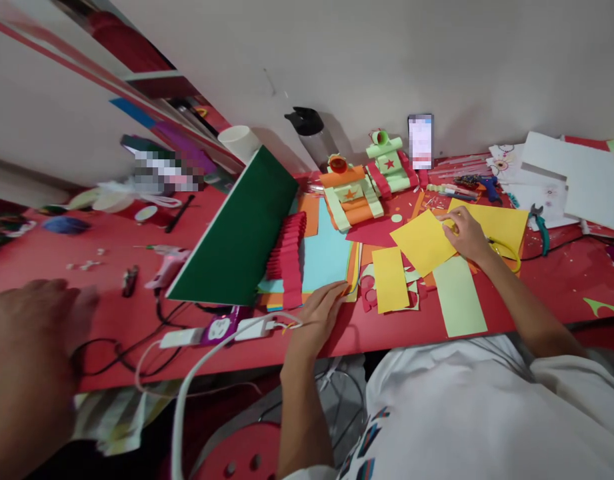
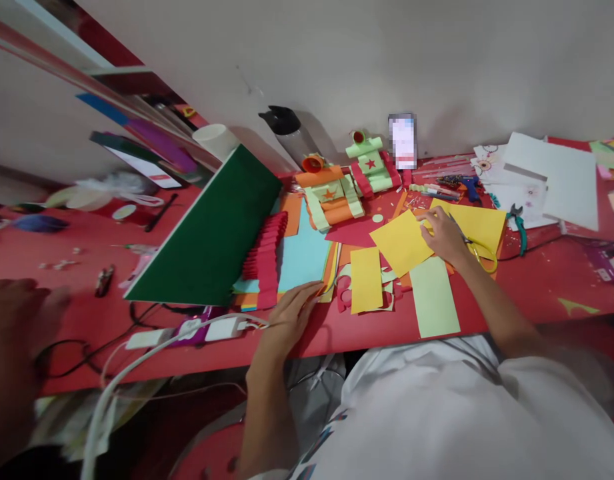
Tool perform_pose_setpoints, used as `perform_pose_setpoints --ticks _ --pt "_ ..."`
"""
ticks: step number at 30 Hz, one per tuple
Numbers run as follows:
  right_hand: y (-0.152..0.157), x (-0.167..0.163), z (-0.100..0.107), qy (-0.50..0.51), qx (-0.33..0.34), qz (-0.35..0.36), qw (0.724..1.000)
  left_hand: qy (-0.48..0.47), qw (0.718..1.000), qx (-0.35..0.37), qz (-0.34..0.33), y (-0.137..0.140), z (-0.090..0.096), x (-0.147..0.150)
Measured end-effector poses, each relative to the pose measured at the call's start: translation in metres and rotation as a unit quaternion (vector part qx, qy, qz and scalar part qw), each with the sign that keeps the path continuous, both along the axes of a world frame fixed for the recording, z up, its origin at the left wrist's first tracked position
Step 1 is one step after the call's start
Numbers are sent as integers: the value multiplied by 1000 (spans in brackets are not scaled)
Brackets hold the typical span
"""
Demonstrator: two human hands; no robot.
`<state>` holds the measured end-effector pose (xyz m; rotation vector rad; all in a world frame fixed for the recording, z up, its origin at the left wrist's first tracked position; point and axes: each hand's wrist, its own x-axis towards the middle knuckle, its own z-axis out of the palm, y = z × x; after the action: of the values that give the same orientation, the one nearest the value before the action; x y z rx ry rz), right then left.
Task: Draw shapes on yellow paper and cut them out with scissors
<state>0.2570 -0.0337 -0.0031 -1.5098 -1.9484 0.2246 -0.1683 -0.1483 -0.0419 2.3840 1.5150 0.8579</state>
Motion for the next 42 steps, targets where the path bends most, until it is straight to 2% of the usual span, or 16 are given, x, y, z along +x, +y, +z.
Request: perform_pose_setpoints --ticks 4,7,10,12,15,18,24,28,32,37,42 --pt "-6 -12 13 9 9 41 999 -27 999 -23 0 0 0 1" --pt "-14 -40 31 -20 -26 154 988 -43 998 -34 6 2 1 -1" --pt "-21 -85 44 -81 -59 294 950 -48 998 -42 14 3 3 -1" --pt "-24 -119 46 -112 -69 350 928 -52 997 -53 20 3 5 0" --pt "-25 -161 38 -145 -79 406 899 -58 996 -69 20 3 7 3" --pt "-25 -183 23 -173 -98 422 885 -55 997 -58 21 1 6 5" --pt "-24 -185 4 -154 -107 394 900 -21 999 17 23 -1 -6 6" --pt "-18 -179 4 -206 -47 441 872 -12 999 40 15 -2 -9 5" --pt "-14 -175 2 -263 9 465 845 -17 999 32 12 -3 -3 8" --pt "-19 -178 -4 -275 27 432 859 -9 999 21 43 -3 2 14" --pt "-17 -180 -6 -231 -16 426 874 5 997 51 63 -1 -2 13"
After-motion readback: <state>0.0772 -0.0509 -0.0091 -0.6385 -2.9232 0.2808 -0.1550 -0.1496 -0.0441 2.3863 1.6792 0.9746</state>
